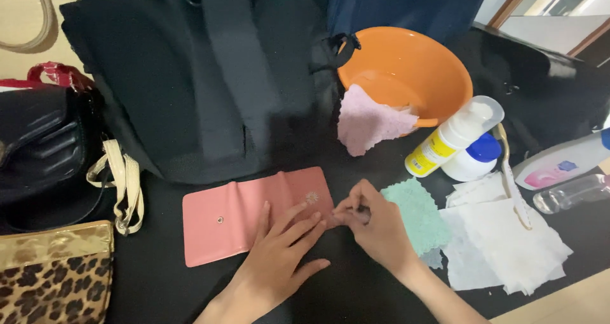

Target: Cleaning a pink leather wallet using a cloth and cleaning solution, including wiping the exterior and interior compartments.

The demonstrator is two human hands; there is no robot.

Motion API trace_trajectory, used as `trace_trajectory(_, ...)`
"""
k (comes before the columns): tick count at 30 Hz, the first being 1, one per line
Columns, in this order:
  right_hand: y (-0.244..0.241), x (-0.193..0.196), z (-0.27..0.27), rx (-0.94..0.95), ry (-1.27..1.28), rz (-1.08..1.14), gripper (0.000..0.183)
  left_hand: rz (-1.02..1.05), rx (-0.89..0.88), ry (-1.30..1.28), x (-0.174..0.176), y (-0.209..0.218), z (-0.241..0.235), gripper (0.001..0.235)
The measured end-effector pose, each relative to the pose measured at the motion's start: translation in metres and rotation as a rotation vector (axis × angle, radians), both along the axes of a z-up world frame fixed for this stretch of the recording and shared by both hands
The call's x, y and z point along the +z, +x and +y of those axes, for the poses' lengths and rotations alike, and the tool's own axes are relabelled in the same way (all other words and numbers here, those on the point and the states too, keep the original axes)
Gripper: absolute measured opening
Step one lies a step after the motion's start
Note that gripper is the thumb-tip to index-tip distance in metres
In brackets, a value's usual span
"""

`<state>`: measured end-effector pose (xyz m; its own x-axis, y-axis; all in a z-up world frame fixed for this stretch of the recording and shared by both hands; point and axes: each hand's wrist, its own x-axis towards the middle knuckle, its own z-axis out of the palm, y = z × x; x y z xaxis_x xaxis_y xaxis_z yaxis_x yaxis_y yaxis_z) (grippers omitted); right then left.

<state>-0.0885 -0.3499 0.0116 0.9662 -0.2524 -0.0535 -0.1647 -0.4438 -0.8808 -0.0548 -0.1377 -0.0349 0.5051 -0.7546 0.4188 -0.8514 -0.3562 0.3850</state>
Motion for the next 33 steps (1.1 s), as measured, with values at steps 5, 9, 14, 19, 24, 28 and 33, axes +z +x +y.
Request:
trace_trajectory(5, 0.026, 0.01, 0.002, 0.008, -0.12, -0.015, 0.033, 0.116, -0.007, 0.09, 0.004, 0.005, -0.003, 0.058)
trace_trajectory(9, 0.057, 0.006, 0.001, 0.022, -0.109, -0.069, 0.034, 0.155, -0.048, 0.116, 0.0, 0.007, 0.0, 0.061)
trace_trajectory(14, 0.083, -0.003, -0.001, 0.007, -0.13, -0.077, 0.039, 0.124, -0.027, 0.122, -0.004, 0.008, -0.003, 0.062)
trace_trajectory(19, 0.087, 0.0, 0.003, -0.023, -0.183, -0.034, 0.034, 0.127, -0.001, 0.166, -0.005, 0.008, -0.005, 0.062)
trace_trajectory(24, 0.064, -0.009, -0.002, 0.06, -0.14, -0.11, 0.045, -0.044, -0.002, 0.148, -0.011, 0.004, -0.001, 0.076)
trace_trajectory(28, 0.03, 0.011, 0.009, -0.002, -0.122, 0.008, 0.041, 0.018, 0.02, 0.145, -0.007, 0.006, -0.005, 0.074)
trace_trajectory(33, 0.0, 0.004, 0.006, 0.019, -0.08, 0.142, 0.039, 0.022, -0.014, 0.139, -0.003, 0.004, -0.001, 0.077)
